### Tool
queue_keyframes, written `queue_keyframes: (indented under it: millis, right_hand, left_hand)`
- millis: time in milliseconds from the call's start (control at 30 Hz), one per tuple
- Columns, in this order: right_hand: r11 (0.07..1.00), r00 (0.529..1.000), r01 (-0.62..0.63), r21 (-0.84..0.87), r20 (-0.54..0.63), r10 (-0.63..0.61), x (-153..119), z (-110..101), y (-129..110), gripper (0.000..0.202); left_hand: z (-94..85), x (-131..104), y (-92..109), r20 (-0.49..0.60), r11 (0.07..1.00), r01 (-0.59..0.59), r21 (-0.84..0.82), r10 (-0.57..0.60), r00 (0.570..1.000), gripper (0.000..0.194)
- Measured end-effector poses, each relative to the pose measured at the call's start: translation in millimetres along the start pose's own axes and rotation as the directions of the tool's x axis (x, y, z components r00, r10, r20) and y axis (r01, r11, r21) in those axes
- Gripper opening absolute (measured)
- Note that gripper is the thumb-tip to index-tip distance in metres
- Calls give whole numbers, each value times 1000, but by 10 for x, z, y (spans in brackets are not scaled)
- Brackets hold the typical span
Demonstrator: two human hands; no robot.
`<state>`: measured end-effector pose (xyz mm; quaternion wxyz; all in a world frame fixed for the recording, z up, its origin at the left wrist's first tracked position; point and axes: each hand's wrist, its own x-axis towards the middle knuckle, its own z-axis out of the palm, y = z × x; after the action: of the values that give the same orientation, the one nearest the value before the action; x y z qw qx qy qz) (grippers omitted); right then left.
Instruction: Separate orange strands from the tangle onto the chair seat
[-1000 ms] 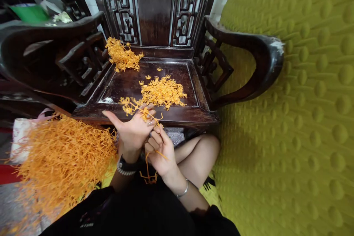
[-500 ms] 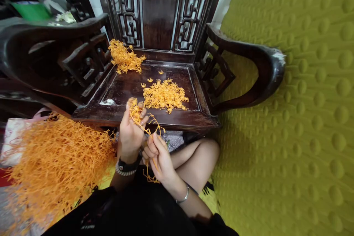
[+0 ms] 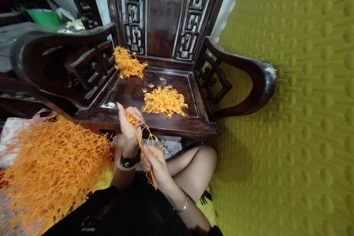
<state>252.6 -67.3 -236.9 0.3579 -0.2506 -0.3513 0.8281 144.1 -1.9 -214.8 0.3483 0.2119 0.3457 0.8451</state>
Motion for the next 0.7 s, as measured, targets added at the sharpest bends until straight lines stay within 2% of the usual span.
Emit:
queue_keyframes:
  millis: [67, 133, 233, 300, 400, 433, 467, 500, 567, 633, 700]
  right_hand:
    - [999, 999, -28, -39, 17, 28, -19, -9, -32, 56]
    - [996, 998, -53, -71, 30, 56, -41, -20, -49, 60]
    - [988, 996, -78, -133, 28, 83, -76, -17, -39, 62]
    - [982, 996, -81, -168, 22, 86, -101, 6, -29, 63]
    - [979, 997, -65, -195, 22, 71, -163, 59, -50, 64]
    - [978, 998, -53, -199, 20, 58, -196, 74, -64, 64]
    - [978, 999, -36, -206, 22, 42, -236, 85, -79, 63]
    - [976, 999, -18, -218, 29, 25, -280, 90, -92, 63]
    - [967, 998, 19, -256, 57, -4, -369, 76, -105, 62]
    - [960, 996, 49, -276, 83, -27, -436, 36, -103, 61]
    - [972, 996, 71, -224, 63, -59, -462, -13, -100, 59]
  left_hand:
    - [-19, 37, 16, 8, 995, -98, 29, 98, 995, 71]
    - [-45, 75, 46, 118, 982, -180, 50, 173, 978, 73]
    - [-95, 125, 90, 295, 940, -332, 78, 296, 909, 74]
    - [-133, 170, 115, 344, 868, -486, 100, 428, 836, 73]
    - [-178, 321, 191, 440, 638, -740, 213, 613, 656, 72]
    - [-183, 406, 240, 476, 557, -790, 255, 639, 604, 72]
    - [-183, 509, 305, 495, 494, -819, 292, 655, 571, 71]
    - [-177, 629, 384, 492, 456, -829, 323, 668, 559, 69]
    - [-149, 897, 574, 419, 426, -821, 380, 712, 563, 67]
    - [-108, 1157, 764, 325, 443, -800, 405, 747, 579, 65]
    - [-47, 1346, 890, 313, 477, -776, 412, 726, 613, 65]
